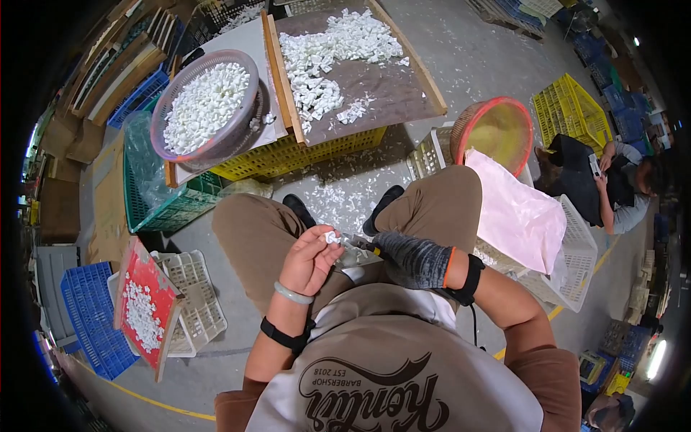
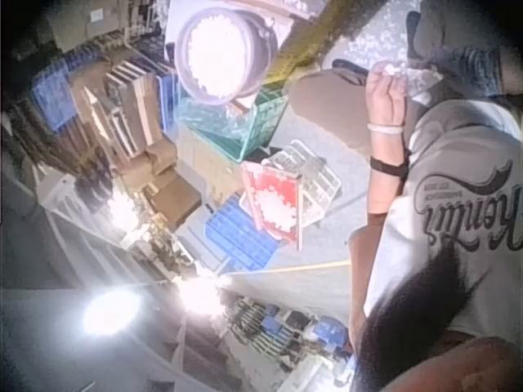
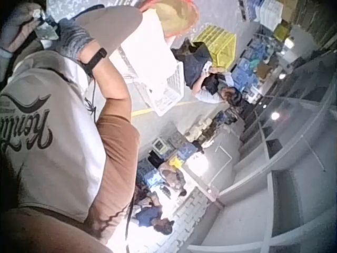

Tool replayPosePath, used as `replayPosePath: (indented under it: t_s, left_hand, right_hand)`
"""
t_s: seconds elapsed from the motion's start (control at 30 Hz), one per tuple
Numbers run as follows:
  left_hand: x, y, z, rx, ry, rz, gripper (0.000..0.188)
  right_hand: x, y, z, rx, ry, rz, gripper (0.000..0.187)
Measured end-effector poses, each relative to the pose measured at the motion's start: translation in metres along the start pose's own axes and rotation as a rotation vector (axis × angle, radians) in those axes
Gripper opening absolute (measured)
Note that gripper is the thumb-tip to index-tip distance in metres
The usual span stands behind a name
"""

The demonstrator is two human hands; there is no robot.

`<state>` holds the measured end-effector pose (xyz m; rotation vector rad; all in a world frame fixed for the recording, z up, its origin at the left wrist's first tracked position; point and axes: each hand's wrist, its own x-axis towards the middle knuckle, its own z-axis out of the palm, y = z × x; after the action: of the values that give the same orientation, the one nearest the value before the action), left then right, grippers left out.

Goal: Using pliers to trim or clean small white plastic manufacturing components while sitting in a warehouse.

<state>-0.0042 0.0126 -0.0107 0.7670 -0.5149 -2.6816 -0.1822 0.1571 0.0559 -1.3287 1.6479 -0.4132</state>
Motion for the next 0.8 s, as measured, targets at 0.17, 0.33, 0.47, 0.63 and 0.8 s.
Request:
replayPosePath:
  t_s: [0.17,0.33,0.47,0.63,0.8]
  left_hand:
    - [0.002,0.004,-0.007,-0.092,-0.082,-0.082,0.016]
    - [0.001,0.001,-0.005,-0.091,-0.087,-0.056,0.016]
    - [-0.001,0.001,-0.007,-0.079,-0.063,-0.029,0.017]
    - [0.004,0.001,0.006,-0.076,-0.028,-0.069,0.02]
    - [-0.005,0.004,-0.004,0.063,0.079,0.054,0.022]
  right_hand:
    - [0.0,-0.007,-0.001,0.002,0.061,0.009,0.026]
    - [0.01,0.022,0.024,0.006,0.083,-0.043,0.025]
    - [0.01,0.015,0.025,0.01,0.096,-0.055,0.028]
    - [0.007,0.029,0.031,0.057,0.102,0.011,0.028]
    - [0.025,0.069,0.068,-0.096,0.35,-0.397,0.036]
